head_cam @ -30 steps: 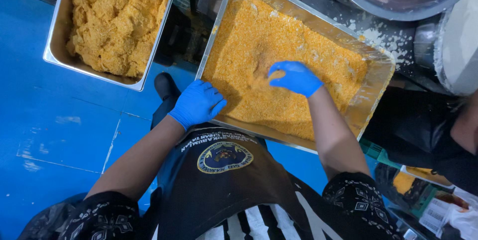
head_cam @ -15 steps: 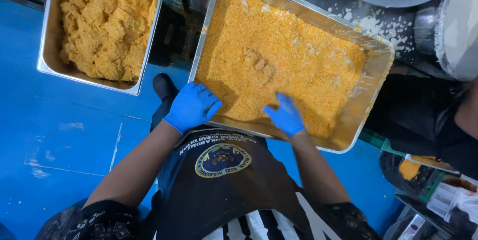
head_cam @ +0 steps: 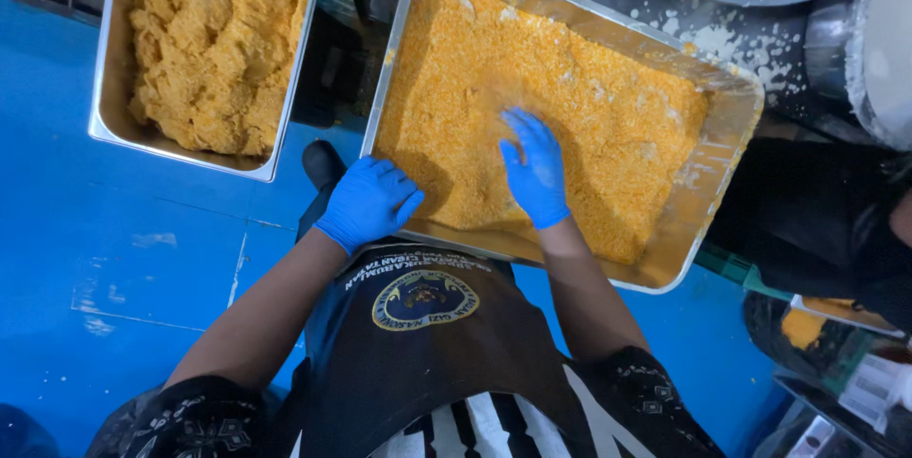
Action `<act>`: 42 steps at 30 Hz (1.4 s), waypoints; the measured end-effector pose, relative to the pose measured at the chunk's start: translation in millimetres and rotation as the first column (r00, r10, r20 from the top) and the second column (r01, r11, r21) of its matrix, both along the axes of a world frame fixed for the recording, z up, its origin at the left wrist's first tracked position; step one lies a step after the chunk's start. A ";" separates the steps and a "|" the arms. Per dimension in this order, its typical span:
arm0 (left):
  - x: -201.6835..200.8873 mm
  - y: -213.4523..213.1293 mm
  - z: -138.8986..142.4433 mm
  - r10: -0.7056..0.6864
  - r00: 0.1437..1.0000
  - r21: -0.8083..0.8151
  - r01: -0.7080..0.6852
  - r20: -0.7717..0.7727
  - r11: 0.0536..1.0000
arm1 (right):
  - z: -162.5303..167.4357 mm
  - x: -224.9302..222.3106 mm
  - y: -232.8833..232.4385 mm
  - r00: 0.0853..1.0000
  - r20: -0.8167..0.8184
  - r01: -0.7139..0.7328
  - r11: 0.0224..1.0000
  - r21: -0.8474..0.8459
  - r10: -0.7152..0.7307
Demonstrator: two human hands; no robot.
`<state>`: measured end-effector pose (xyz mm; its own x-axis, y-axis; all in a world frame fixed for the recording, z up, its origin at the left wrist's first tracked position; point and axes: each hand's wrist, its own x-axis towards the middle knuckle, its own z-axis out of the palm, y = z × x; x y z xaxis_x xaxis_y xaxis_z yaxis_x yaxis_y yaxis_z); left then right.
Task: The person, wearing blue gloves, coats raw chicken pieces in a large tray of orange breading, pressing and turning each piece by hand to cover it, then places the coated pieces into a second tray of finished breaded chicken. The person repeats this coating cycle throughout the episode.
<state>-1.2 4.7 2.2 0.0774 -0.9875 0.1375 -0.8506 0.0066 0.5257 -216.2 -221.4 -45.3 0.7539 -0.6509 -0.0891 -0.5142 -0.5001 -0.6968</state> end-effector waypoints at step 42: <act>1.8 0.2 2.0 -0.003 1.000 0.028 0.003 0.014 1.000 | -16.0 37.4 3.4 0.887 -0.389 -0.338 0.925 -0.177 0.249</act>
